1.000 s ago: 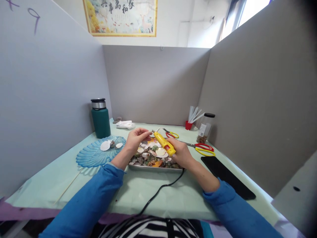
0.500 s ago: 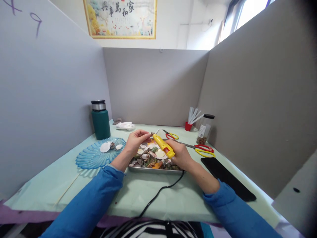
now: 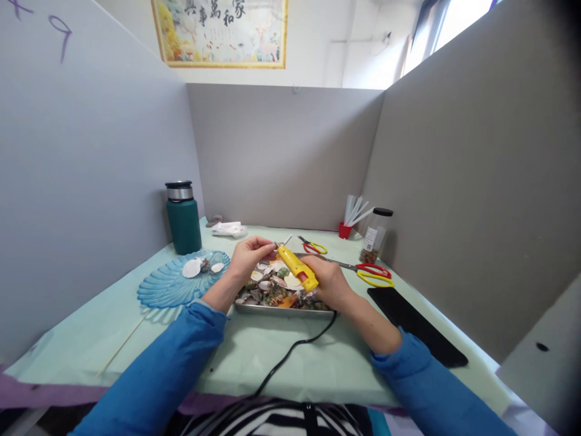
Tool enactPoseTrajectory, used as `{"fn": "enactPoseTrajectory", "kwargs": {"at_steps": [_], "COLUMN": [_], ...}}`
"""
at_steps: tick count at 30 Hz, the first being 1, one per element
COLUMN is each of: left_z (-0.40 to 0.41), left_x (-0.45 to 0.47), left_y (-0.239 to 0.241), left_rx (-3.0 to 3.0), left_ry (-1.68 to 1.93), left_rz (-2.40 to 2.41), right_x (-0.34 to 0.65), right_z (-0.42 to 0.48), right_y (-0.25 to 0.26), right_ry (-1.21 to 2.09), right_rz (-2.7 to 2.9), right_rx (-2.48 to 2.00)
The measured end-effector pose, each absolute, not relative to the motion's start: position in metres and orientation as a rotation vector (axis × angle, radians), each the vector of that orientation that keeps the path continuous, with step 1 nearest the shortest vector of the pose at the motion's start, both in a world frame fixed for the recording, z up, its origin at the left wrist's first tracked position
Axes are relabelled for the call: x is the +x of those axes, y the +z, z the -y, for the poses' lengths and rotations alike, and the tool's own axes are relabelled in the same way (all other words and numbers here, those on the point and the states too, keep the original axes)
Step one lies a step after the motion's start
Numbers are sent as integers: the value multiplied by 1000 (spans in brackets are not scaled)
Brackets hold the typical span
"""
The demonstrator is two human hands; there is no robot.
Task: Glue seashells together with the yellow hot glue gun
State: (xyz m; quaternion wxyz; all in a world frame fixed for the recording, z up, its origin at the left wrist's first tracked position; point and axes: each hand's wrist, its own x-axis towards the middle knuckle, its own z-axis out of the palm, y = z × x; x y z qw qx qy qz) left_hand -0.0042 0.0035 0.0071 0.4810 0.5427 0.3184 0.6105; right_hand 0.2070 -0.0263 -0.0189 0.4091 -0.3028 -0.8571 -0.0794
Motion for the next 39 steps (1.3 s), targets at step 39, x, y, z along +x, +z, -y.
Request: {"fn": "enactPoseTrajectory", "kwargs": {"at_steps": [39], "left_z": [-7], "left_x": [-9], "left_y": [6], "left_rx": [1198], "left_ry": [1479], "left_rz": [-725], "right_x": [210], "right_z": [26], "right_y": [-20], "right_ry": [-99], "right_rz": [2170], "right_rx": [-884]}}
